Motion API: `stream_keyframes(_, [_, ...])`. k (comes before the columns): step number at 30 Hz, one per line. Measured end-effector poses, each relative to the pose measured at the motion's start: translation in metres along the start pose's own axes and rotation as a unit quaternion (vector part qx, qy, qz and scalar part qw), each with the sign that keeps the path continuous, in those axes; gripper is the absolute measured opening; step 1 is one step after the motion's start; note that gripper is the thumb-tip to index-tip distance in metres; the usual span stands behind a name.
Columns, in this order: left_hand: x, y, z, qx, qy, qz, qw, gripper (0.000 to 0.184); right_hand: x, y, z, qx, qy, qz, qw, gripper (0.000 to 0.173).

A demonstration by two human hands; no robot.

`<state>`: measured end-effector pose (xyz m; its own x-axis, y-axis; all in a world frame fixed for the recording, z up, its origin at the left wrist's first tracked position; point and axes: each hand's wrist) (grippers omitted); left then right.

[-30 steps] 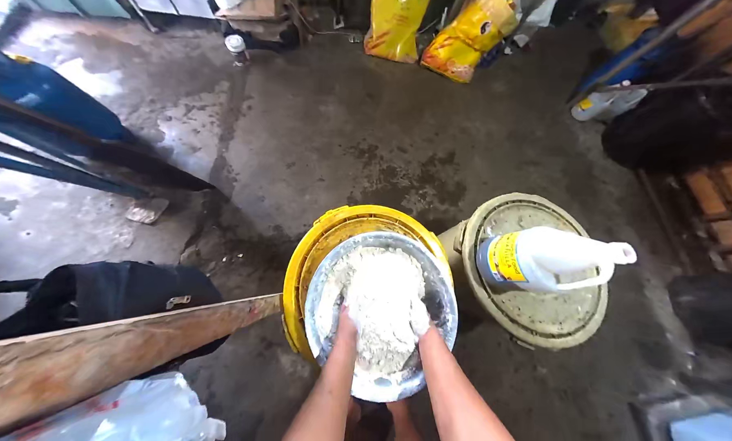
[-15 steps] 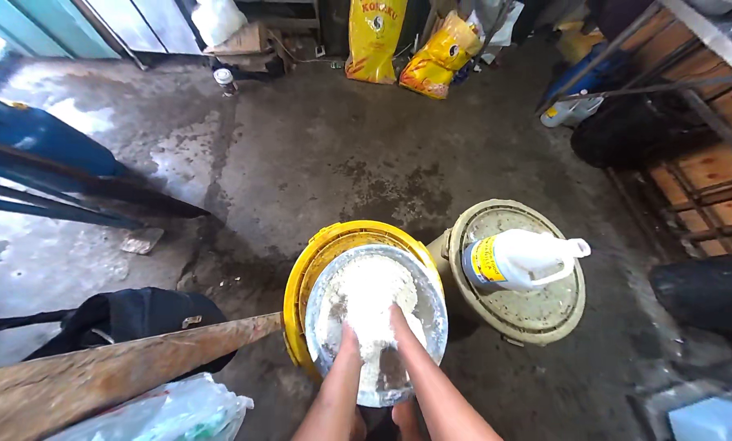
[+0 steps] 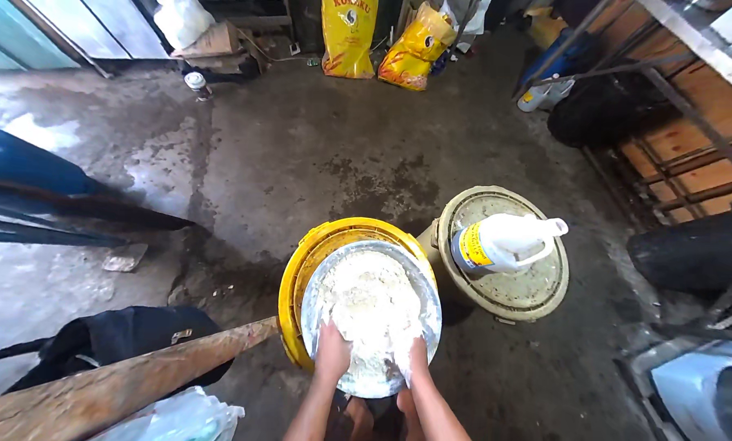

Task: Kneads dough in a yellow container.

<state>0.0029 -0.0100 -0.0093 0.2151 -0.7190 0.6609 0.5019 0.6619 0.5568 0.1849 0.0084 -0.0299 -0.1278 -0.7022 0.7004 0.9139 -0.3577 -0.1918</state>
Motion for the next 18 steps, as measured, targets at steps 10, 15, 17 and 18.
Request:
stream_keyframes(10, [-0.014,0.002,-0.048,0.494,0.133,0.125,0.850,0.045,0.006,-0.019,0.005,-0.343,-0.100,-0.084,0.930,0.041])
stream_keyframes(15, [-0.012,0.014,-0.051,0.582,0.096,0.156,0.792,0.049,0.003,-0.028,0.007,-0.313,-0.106,0.012,0.944,0.043])
stream_keyframes(17, [-0.005,0.028,-0.047,0.607,0.094,0.152,0.774,0.047,0.001,-0.033,0.011,-0.286,-0.079,0.091,0.951,0.051])
stream_keyframes(18, [-0.002,0.034,-0.044,0.615,0.095,0.159,0.767,0.046,-0.002,-0.036,0.014,-0.248,-0.066,0.121,0.959,0.054])
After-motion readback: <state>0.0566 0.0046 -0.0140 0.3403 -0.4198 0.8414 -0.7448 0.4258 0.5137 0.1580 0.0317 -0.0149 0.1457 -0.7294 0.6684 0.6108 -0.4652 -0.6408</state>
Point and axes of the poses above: each hand's wrist, its own x-axis away from the middle knuckle, its own z-axis out of the back of the hand, y = z × x, and after that the axes turned 13 degrees about x, right-handed
